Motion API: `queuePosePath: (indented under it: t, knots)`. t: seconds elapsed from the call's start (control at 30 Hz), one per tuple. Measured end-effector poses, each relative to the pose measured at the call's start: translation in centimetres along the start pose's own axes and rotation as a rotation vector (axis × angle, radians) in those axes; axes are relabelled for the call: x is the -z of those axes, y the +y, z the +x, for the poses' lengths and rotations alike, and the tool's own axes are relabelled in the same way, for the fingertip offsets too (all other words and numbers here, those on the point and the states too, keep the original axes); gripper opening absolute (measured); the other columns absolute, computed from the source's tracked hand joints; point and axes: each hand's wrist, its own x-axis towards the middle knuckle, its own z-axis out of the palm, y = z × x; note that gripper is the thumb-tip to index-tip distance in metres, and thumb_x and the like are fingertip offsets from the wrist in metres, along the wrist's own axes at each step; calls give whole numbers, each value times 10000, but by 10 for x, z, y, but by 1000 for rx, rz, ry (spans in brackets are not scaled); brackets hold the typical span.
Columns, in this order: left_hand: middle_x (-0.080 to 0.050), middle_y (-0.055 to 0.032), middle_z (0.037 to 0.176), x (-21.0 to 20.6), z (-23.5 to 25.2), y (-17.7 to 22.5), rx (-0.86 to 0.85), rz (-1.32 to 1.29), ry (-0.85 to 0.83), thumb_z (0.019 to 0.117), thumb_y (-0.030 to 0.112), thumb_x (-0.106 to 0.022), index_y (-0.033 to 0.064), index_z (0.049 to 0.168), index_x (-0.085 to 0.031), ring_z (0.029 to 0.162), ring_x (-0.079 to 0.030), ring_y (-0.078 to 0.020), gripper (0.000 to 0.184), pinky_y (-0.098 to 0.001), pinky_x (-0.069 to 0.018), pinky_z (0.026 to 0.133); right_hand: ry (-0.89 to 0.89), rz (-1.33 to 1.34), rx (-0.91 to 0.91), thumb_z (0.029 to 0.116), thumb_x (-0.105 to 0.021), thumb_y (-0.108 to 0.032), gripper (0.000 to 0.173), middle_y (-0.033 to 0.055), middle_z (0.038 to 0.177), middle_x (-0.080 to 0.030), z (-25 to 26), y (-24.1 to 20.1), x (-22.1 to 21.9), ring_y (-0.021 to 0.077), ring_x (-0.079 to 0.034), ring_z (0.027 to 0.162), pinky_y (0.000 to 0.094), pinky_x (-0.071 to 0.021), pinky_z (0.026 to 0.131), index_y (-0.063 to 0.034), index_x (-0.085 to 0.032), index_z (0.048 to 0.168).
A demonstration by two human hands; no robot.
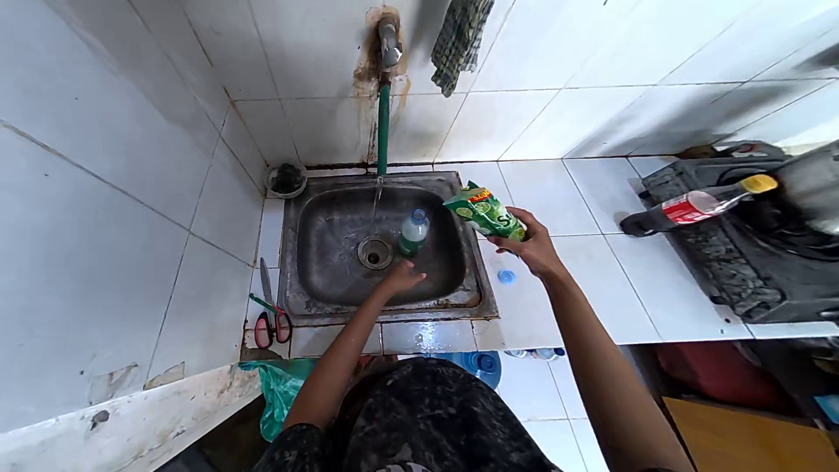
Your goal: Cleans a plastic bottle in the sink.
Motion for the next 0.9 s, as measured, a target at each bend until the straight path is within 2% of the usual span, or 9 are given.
queuePosePath:
  t: [0.07,0.17,0.27,0.43,0.5,0.57,0.67,0.77,0.9]
  knots:
    - [-408,-340,1510,3,3,-11,-14,-33,123,1025,194,-624,-117,1480,-379,1413,-430,-415,603,-477,-365,1163,2,-8,3,784,-745,-18,697,208,1362,-505,2,1,-4,182,-658,928,304,-583,668,19,-478,1427]
    - [-408,-338,1514,8,12,-9,-159,-107,364,982,188,-680,-120,1486,-363,1386,-463,-422,671,-471,-411,1138,-15,-17,-5,779,-761,-16,702,205,1373,-506,4,4,-12,195,-659,938,317,-587,670,9,-488,1425]
    - [-408,-308,1528,16,28,5,-287,-124,476,956,214,-722,-60,1521,-354,1373,-473,-424,728,-507,-404,1139,-27,-36,-14,771,-776,-15,715,231,1402,-484,6,8,-18,241,-650,991,354,-590,693,7,-494,1428]
    - [-375,-222,1593,31,55,20,-473,-68,381,905,55,-760,70,1602,-289,1457,-392,-378,841,-526,-337,1191,-16,-62,-16,764,-789,-34,718,241,1399,-476,6,8,-21,266,-630,1048,359,-589,705,9,-506,1422]
    - [-449,-225,1542,37,66,18,-509,-15,328,885,21,-771,61,1564,-371,1423,-438,-384,789,-531,-354,1178,-13,-70,-18,762,-797,-56,718,246,1399,-475,6,9,-20,272,-628,1058,360,-591,709,11,-510,1417]
    - [-518,-227,1472,39,71,16,-530,26,365,842,60,-825,35,1483,-488,1373,-489,-383,724,-536,-389,1151,-6,-77,-16,756,-797,-76,727,261,1408,-473,4,10,-19,284,-632,1057,371,-591,715,16,-509,1418]
    - [-569,-226,1366,30,65,19,-430,156,537,813,291,-877,31,1364,-595,1290,-537,-382,672,-542,-432,1095,-1,-88,-21,757,-805,-80,722,266,1410,-470,1,11,-18,293,-626,1080,377,-595,725,15,-516,1411]
    - [-559,-277,1320,15,59,30,-210,225,687,817,447,-842,-6,1306,-594,1248,-541,-428,712,-583,-426,1042,6,-100,-11,749,-812,-81,719,266,1404,-472,-1,10,-17,298,-621,1093,369,-594,724,15,-527,1402]
    - [-525,-313,1337,4,65,31,-143,152,768,813,451,-844,-89,1289,-543,1262,-525,-445,780,-564,-446,1025,-2,-127,0,746,-817,-64,703,263,1398,-467,-2,11,-15,308,-606,1111,376,-592,732,4,-546,1391]
